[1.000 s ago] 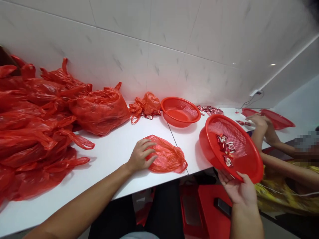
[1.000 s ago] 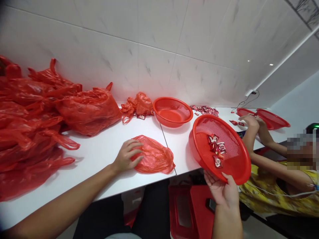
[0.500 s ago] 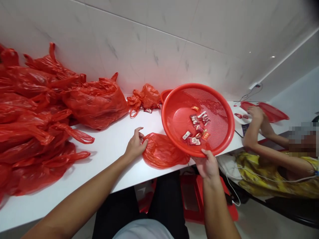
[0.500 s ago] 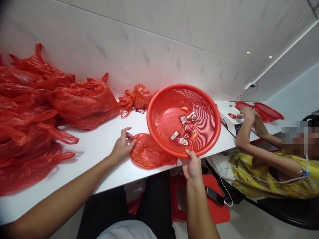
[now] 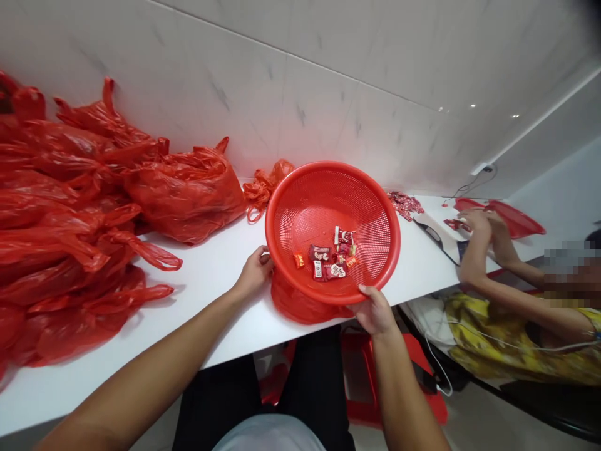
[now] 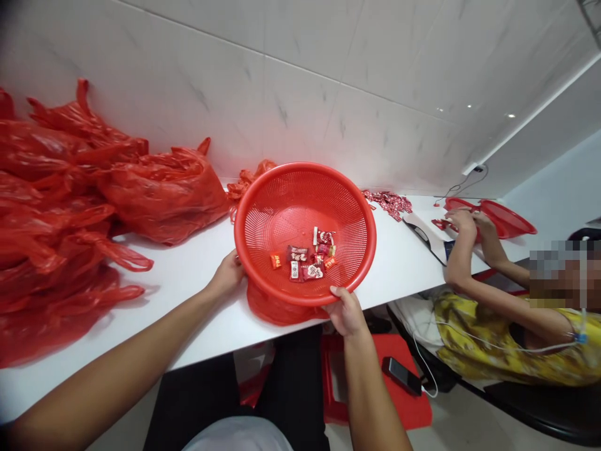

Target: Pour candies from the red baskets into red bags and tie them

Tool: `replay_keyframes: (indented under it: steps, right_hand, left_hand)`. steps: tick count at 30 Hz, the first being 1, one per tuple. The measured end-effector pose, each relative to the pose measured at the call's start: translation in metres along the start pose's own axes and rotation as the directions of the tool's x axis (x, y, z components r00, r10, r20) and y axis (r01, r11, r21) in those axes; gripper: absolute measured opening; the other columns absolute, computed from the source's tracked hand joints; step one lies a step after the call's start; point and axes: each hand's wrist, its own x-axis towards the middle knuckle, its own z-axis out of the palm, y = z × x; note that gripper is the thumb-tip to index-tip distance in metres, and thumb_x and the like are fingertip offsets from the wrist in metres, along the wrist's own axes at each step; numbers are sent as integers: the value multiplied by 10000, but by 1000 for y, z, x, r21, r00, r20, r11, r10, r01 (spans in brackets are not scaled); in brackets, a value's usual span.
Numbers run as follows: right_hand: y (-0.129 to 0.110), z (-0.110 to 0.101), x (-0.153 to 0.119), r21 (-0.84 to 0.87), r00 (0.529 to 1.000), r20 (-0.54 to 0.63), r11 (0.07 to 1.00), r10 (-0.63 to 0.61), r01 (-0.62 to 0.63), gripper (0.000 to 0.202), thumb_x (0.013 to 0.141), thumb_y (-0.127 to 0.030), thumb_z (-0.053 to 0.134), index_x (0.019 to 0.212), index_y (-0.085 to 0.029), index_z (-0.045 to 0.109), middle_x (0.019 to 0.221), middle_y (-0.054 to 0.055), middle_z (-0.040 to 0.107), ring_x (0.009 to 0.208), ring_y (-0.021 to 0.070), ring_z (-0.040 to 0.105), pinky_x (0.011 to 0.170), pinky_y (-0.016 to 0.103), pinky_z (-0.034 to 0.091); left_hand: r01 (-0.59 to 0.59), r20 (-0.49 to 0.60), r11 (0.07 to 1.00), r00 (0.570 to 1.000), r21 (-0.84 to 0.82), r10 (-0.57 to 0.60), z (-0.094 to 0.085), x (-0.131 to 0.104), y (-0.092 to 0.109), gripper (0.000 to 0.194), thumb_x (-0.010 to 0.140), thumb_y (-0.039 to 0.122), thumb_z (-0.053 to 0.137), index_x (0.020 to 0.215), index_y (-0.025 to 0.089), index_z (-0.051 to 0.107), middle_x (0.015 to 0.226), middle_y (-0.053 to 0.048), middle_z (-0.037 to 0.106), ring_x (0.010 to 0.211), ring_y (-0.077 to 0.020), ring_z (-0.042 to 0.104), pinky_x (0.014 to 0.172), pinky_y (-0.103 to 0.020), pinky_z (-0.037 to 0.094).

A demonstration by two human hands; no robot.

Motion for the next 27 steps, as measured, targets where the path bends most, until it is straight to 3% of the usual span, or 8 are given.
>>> replay_keyframes:
  steps: [5, 8, 13, 17, 21, 27]
  right_hand:
    - [3, 7, 3, -5, 999, 36, 1000, 25, -25, 292, 726, -320, 790, 967, -162, 745, 892, 60, 792, 668, 201, 711, 524, 288, 591]
    - [-4, 8, 5, -72, 998, -17, 996, -60, 58, 264, 700, -328, 814, 882, -166, 715, 752, 15, 729, 529, 135, 595, 361, 205, 430]
    - [-12, 0, 8, -272, 980, -87, 950, -179, 150, 276, 697, -369, 821, 699, -182, 619, 551, -33, 594, 401, 84, 447, 318, 173, 279]
    - [-5, -14, 9, -468, 978, -65, 872, -196, 144, 357, 785, -439, 753, 580, -188, 603, 490, 21, 601, 419, 132, 519, 375, 225, 377]
    - [6, -25, 10, -566, 965, 36, 790, -260, 234, 458, 860, -500, 686, 513, -213, 605, 516, 52, 634, 509, 186, 599, 511, 291, 503]
    - [16, -31, 13, -590, 946, 9, 762, -324, 267, 445, 870, -488, 670, 516, -225, 603, 509, 37, 622, 506, 194, 594, 545, 310, 504]
  left_hand:
    - [26, 20, 996, 1000, -89, -24, 1, 1, 5, 247, 723, 163, 825, 957, 143, 746, 936, -97, 801, 863, -278, 739, 746, -359, 587]
    - [102, 0, 985, 995, -139, -103, -5, 4, 6, 281, 721, 202, 859, 967, 143, 735, 853, -77, 783, 748, -237, 735, 694, -341, 590]
    - [179, -10, 964, 983, -195, -184, -16, 8, 17, 292, 742, 267, 872, 945, 166, 688, 773, -41, 751, 610, -175, 703, 612, -290, 593]
    - [214, -12, 943, 974, -255, -225, -19, 8, 27, 271, 787, 201, 827, 1006, 173, 669, 746, -34, 737, 608, -172, 710, 604, -278, 604]
    - [225, 39, 907, 973, -357, -226, -20, 10, 27, 206, 846, 117, 751, 1032, 161, 673, 799, -53, 740, 678, -162, 727, 673, -275, 628]
    - [285, 142, 865, 958, -413, -248, -22, 9, 27, 274, 840, 37, 693, 1094, 139, 703, 1012, -105, 760, 836, -183, 753, 797, -304, 651]
